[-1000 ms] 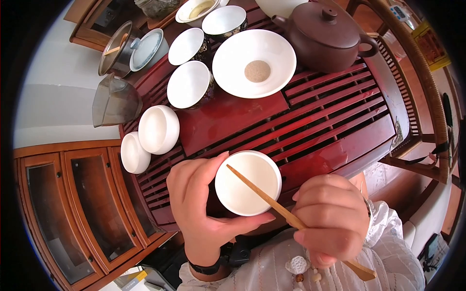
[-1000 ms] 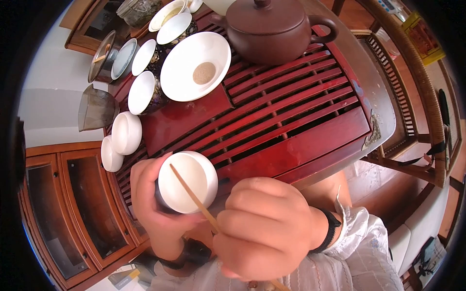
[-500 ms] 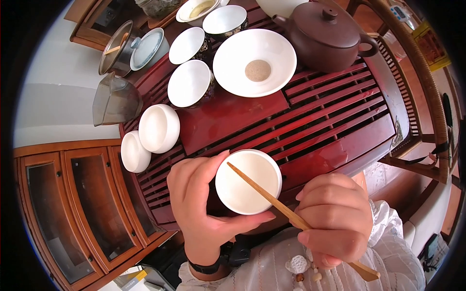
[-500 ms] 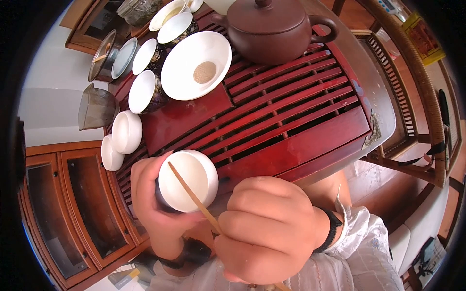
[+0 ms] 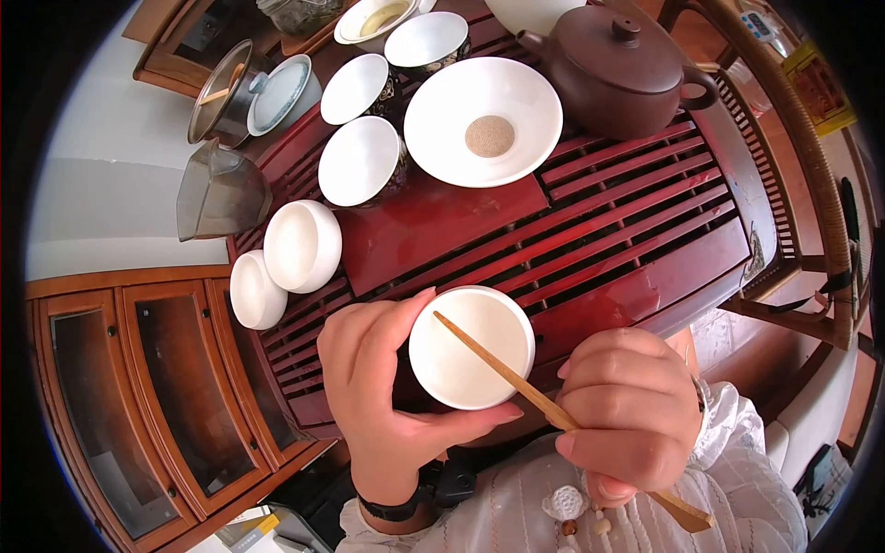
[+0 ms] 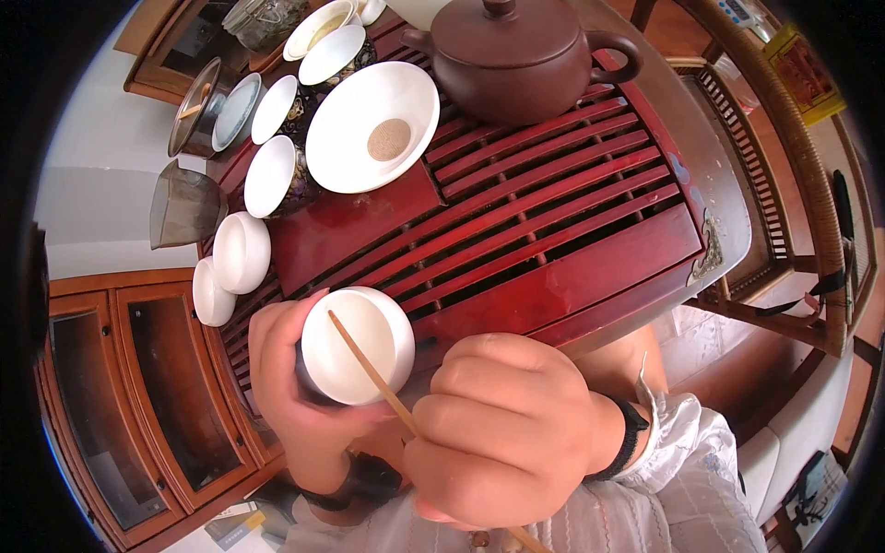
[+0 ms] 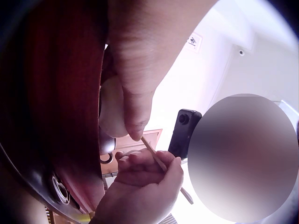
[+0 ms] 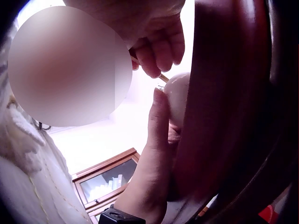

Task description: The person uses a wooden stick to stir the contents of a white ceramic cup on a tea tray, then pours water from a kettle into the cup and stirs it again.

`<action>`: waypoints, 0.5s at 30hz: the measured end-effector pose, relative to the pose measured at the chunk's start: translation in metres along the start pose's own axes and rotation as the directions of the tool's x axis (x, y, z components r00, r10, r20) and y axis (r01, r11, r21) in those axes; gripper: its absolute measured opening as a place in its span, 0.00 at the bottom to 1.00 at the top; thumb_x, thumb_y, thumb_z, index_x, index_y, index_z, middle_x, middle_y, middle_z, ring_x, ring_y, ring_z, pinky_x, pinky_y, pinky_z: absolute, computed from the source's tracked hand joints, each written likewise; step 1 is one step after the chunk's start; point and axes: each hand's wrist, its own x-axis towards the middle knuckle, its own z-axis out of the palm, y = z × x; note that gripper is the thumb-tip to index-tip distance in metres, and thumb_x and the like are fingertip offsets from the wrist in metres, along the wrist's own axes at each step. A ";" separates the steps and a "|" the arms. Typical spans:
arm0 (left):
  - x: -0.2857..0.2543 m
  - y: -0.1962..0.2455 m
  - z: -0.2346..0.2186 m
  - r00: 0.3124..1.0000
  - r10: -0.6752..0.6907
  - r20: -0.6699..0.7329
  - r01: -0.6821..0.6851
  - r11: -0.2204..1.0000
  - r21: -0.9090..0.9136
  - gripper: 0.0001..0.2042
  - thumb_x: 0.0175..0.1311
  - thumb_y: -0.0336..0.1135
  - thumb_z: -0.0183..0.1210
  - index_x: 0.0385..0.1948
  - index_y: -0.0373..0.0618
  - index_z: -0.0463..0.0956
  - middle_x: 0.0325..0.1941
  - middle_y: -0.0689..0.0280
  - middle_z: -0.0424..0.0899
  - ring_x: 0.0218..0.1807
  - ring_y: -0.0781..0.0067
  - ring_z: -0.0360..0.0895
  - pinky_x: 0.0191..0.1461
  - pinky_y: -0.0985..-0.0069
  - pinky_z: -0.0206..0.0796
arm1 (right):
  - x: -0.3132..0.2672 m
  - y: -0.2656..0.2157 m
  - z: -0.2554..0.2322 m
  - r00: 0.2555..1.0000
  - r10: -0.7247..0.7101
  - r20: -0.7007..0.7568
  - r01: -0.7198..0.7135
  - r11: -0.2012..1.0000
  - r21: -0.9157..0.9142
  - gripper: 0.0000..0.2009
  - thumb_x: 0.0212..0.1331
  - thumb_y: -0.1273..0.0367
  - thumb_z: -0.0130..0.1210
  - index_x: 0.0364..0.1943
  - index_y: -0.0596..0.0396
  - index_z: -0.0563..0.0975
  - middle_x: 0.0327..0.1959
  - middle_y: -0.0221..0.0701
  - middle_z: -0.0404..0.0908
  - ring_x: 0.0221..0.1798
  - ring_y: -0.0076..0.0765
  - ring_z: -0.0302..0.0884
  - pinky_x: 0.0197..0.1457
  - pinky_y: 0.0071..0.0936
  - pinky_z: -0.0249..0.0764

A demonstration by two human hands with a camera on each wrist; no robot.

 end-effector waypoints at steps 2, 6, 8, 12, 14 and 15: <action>0.000 0.000 0.000 1.000 0.002 -0.002 -0.002 1.000 0.003 0.42 0.22 0.55 0.79 0.46 0.41 0.78 0.42 0.63 0.78 0.43 0.60 0.74 0.49 0.64 0.63 | 0.000 0.000 -0.002 1.000 0.006 0.016 -0.006 1.000 0.005 0.09 0.59 0.66 0.56 0.32 0.60 0.75 0.27 0.35 0.72 0.24 0.38 0.70 0.27 0.32 0.70; 0.000 0.000 0.001 1.000 0.009 -0.005 -0.009 1.000 -0.001 0.42 0.22 0.54 0.79 0.46 0.41 0.78 0.42 0.63 0.78 0.43 0.60 0.74 0.49 0.64 0.63 | 0.000 0.000 0.002 1.000 -0.008 0.021 0.007 0.999 0.043 0.10 0.59 0.65 0.56 0.31 0.59 0.75 0.27 0.35 0.73 0.24 0.38 0.70 0.28 0.32 0.70; 0.000 0.000 0.001 1.000 0.011 -0.006 -0.011 1.000 -0.006 0.42 0.22 0.54 0.79 0.46 0.41 0.78 0.42 0.63 0.78 0.43 0.60 0.74 0.49 0.64 0.63 | 0.001 0.001 0.001 1.000 -0.018 0.026 0.017 0.999 0.027 0.10 0.60 0.65 0.56 0.30 0.59 0.75 0.27 0.35 0.73 0.25 0.37 0.70 0.28 0.32 0.71; 0.000 0.000 0.000 1.000 0.008 0.000 -0.008 1.000 -0.001 0.42 0.22 0.54 0.79 0.47 0.41 0.78 0.42 0.63 0.78 0.43 0.60 0.74 0.49 0.64 0.63 | 0.002 -0.002 -0.003 0.999 0.007 0.034 -0.005 0.998 -0.062 0.11 0.61 0.63 0.56 0.30 0.58 0.75 0.27 0.34 0.73 0.25 0.37 0.70 0.29 0.32 0.71; 0.000 0.001 0.000 1.000 0.007 0.002 -0.007 1.000 -0.003 0.42 0.22 0.54 0.79 0.47 0.41 0.78 0.42 0.63 0.78 0.43 0.60 0.74 0.49 0.64 0.63 | 0.002 -0.001 0.000 1.000 -0.003 0.030 0.004 0.999 -0.033 0.11 0.61 0.63 0.56 0.31 0.58 0.75 0.27 0.34 0.73 0.25 0.37 0.70 0.29 0.32 0.71; 0.000 0.001 0.001 1.000 0.002 -0.004 -0.002 1.000 -0.007 0.42 0.22 0.54 0.79 0.47 0.41 0.78 0.42 0.63 0.78 0.43 0.60 0.74 0.49 0.64 0.63 | 0.002 -0.001 0.001 1.000 -0.012 0.025 0.012 1.000 -0.004 0.11 0.61 0.63 0.56 0.32 0.58 0.75 0.27 0.34 0.73 0.25 0.37 0.69 0.28 0.32 0.71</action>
